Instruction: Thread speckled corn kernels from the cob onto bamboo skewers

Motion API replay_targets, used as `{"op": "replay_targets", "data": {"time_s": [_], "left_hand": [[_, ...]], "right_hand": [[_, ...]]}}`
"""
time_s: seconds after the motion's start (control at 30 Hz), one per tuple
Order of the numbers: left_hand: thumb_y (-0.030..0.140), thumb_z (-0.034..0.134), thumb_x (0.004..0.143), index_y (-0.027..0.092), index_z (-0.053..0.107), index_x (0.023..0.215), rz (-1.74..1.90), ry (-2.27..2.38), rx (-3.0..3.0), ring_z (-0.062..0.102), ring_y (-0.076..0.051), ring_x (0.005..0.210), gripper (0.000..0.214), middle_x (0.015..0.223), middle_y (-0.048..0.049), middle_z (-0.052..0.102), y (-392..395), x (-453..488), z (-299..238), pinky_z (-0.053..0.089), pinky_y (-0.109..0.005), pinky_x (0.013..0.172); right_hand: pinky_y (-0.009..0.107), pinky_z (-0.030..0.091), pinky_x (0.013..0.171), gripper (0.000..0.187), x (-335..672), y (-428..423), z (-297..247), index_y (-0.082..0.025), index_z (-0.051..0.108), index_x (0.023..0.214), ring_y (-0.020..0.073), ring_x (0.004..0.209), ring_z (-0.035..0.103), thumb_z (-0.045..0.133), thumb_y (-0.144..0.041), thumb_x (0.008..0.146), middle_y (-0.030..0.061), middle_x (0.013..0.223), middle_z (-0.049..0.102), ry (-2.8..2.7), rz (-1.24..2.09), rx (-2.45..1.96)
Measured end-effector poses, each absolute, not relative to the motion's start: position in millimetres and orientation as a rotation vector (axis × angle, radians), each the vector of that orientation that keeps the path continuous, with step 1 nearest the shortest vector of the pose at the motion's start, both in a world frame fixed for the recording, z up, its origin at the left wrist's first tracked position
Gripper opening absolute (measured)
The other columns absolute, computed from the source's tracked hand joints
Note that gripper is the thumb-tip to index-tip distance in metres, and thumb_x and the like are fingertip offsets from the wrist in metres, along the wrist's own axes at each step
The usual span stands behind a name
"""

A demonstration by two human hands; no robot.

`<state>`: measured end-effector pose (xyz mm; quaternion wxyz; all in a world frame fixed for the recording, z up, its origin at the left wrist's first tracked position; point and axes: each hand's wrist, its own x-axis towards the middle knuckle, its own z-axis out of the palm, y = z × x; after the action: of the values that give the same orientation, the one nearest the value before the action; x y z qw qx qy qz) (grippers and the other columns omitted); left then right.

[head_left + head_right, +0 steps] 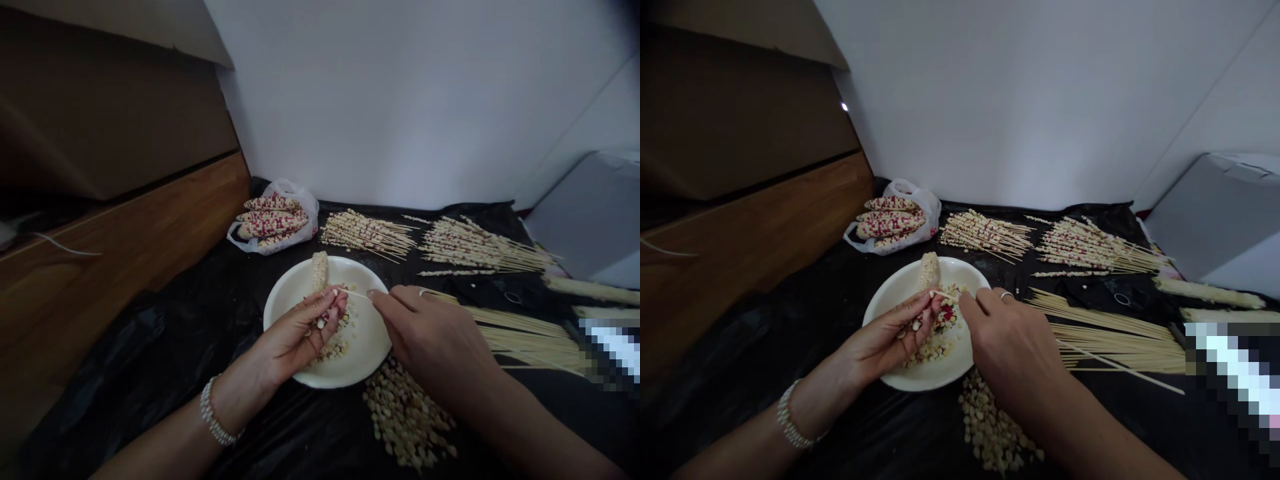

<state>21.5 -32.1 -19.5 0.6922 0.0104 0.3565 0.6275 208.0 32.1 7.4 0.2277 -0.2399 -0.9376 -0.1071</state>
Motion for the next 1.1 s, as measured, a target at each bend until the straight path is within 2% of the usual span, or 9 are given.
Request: {"op": "replay_targets", "data": {"time_s": [0.23,0.43,0.63,1.1], "left_hand": [[0.002,0.065,0.077,0.009,0.068,0.094,1.417,0.862,-0.012,0.068,-0.009,0.076,0.019,0.086,-0.0053,0.072,-31.7,22.6,-20.0,0.054,-0.014,0.069],[0.001,0.063,0.078,0.008,0.068,0.092,1.428,0.881,0.004,0.067,-0.009,0.077,0.017,0.086,-0.0063,0.071,-31.2,25.4,-14.4,0.053,-0.013,0.068],[0.007,0.062,0.081,0.007,0.067,0.093,1.395,0.830,-0.029,0.067,-0.010,0.076,0.013,0.086,-0.0073,0.070,-31.2,23.7,-14.2,0.054,-0.015,0.069],[0.003,0.061,0.081,0.007,0.067,0.092,1.417,0.814,-0.084,0.067,-0.009,0.074,0.013,0.084,-0.0070,0.070,-30.0,20.9,-19.9,0.055,-0.015,0.067]], "right_hand": [[0.031,0.032,0.055,0.029,206.0,27.2,3.4,-0.015,0.060,0.107,0.0177,0.065,0.052,0.050,-0.008,0.080,0.0013,0.075,0.057,-2.579,-0.303,-0.646],[0.030,0.030,0.054,0.025,205.2,27.6,2.5,-0.016,0.062,0.100,0.0163,0.062,0.050,0.049,-0.009,0.079,0.0009,0.071,0.056,-2.561,-0.355,-0.651],[0.030,0.029,0.053,0.027,205.1,27.7,2.9,-0.016,0.061,0.101,0.0155,0.061,0.049,0.049,-0.008,0.078,0.0007,0.070,0.056,-2.552,-0.385,-0.667],[0.031,0.031,0.053,0.030,204.7,25.4,3.6,-0.016,0.062,0.102,0.0174,0.062,0.052,0.050,-0.005,0.075,0.0010,0.071,0.056,-2.553,-0.372,-0.653]]}}
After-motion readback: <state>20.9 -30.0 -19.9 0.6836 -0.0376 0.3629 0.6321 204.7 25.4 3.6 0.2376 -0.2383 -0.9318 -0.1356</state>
